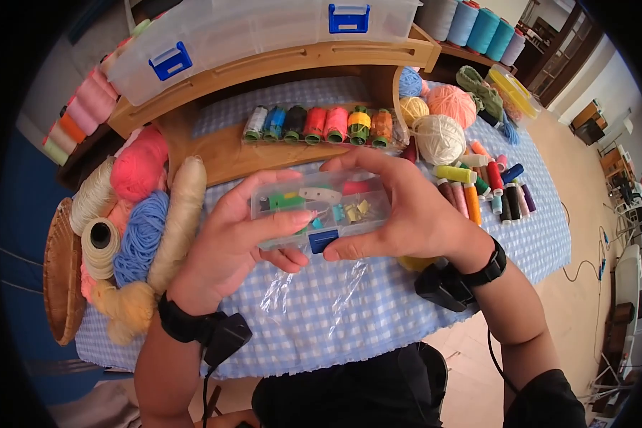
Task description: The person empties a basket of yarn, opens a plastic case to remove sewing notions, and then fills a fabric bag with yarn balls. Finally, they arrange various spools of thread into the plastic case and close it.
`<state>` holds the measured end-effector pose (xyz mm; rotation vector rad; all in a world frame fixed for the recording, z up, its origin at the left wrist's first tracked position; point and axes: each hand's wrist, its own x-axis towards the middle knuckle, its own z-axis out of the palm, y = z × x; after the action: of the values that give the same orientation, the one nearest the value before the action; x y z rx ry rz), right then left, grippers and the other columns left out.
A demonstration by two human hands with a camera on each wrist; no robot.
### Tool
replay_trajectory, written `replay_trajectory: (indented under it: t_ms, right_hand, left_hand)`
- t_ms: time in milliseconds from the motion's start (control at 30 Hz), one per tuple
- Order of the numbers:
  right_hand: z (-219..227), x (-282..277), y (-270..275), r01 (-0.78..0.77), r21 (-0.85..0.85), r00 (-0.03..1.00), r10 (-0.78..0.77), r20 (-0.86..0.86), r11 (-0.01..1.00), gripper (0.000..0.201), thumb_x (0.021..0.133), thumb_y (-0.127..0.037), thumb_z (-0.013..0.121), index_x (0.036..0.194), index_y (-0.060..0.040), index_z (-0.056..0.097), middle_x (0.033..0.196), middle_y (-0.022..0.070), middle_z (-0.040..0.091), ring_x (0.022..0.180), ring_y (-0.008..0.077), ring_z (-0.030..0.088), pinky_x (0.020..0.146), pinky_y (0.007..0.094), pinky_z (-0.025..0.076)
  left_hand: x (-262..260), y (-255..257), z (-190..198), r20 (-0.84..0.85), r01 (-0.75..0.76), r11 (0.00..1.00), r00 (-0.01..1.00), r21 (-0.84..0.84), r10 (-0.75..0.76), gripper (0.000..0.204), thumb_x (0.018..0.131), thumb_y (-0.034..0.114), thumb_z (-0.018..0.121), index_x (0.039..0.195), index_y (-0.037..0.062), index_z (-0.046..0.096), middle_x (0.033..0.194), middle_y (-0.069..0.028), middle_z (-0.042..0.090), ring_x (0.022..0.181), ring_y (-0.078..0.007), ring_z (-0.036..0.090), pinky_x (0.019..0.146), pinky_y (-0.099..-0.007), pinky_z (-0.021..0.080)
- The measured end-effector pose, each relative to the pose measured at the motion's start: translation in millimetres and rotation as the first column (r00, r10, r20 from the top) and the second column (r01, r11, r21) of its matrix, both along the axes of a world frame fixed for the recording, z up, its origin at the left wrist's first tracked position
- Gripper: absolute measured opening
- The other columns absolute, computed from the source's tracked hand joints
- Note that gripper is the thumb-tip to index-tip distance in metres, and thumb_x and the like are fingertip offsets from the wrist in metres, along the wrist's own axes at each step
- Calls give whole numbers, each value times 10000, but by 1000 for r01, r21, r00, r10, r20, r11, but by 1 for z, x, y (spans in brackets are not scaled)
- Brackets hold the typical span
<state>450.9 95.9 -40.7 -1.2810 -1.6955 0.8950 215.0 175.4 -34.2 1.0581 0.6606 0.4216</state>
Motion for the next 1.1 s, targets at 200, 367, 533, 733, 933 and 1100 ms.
replay_trajectory:
  t_ms: [200, 367, 533, 733, 933, 1100]
  right_hand:
    - [7, 0, -1, 7, 158, 995, -23, 97, 987, 725, 631, -302, 956, 1171, 48, 621, 1076, 154, 671, 1016, 245, 666, 881, 353, 542]
    - [6, 0, -2, 37, 145, 990, -56, 129, 989, 680, 625, -290, 939, 1126, 52, 632, 1039, 165, 673, 981, 248, 672, 839, 348, 543]
    - [3, 2, 1, 47, 210, 994, -67, 90, 977, 688, 628, -242, 944, 1163, 43, 619, 1098, 159, 663, 998, 247, 671, 876, 359, 549]
    - [11, 5, -1, 76, 131, 993, -63, -100, 988, 778, 695, -70, 918, 1354, 1, 509, 1258, 105, 618, 1100, 186, 657, 837, 311, 583]
    - [12, 8, 2, 108, 25, 919, -90, -383, 994, 700, 798, -64, 854, 1382, -5, 473, 1218, 103, 668, 983, 128, 684, 600, 227, 547]
    - [16, 14, 3, 14, -210, 934, -88, -345, 978, 520, 909, -140, 772, 1329, 27, 515, 1076, 101, 732, 750, 113, 691, 560, 214, 520]
  left_hand:
    - [2, 0, 5, -18, 9, 1000, 1000, -13, -10, 564, 931, 110, 738, 1418, 31, 463, 1152, -131, 672, 727, -242, 732, 584, -301, 609]
    - [1, -1, 4, -7, 26, 999, 1000, -28, -26, 568, 931, 111, 738, 1417, 27, 457, 1177, -135, 660, 723, -242, 729, 585, -303, 609]
    - [1, 1, -1, 48, 23, 1000, 999, -14, -22, 574, 938, 110, 723, 1428, 22, 439, 1183, -131, 655, 783, -239, 726, 635, -326, 618]
    - [0, 3, -2, 154, -36, 998, 988, 50, 28, 578, 931, 74, 698, 1443, 29, 432, 1182, -124, 656, 879, -222, 712, 693, -319, 605]
    - [0, 4, -4, 162, -128, 975, 982, 179, 99, 534, 906, 65, 707, 1389, 14, 485, 1179, -124, 675, 925, -200, 697, 709, -304, 583]
    - [-2, 4, -7, 160, -122, 972, 983, 200, 91, 421, 918, 88, 687, 1308, -4, 556, 1148, -124, 695, 935, -203, 696, 723, -302, 571]
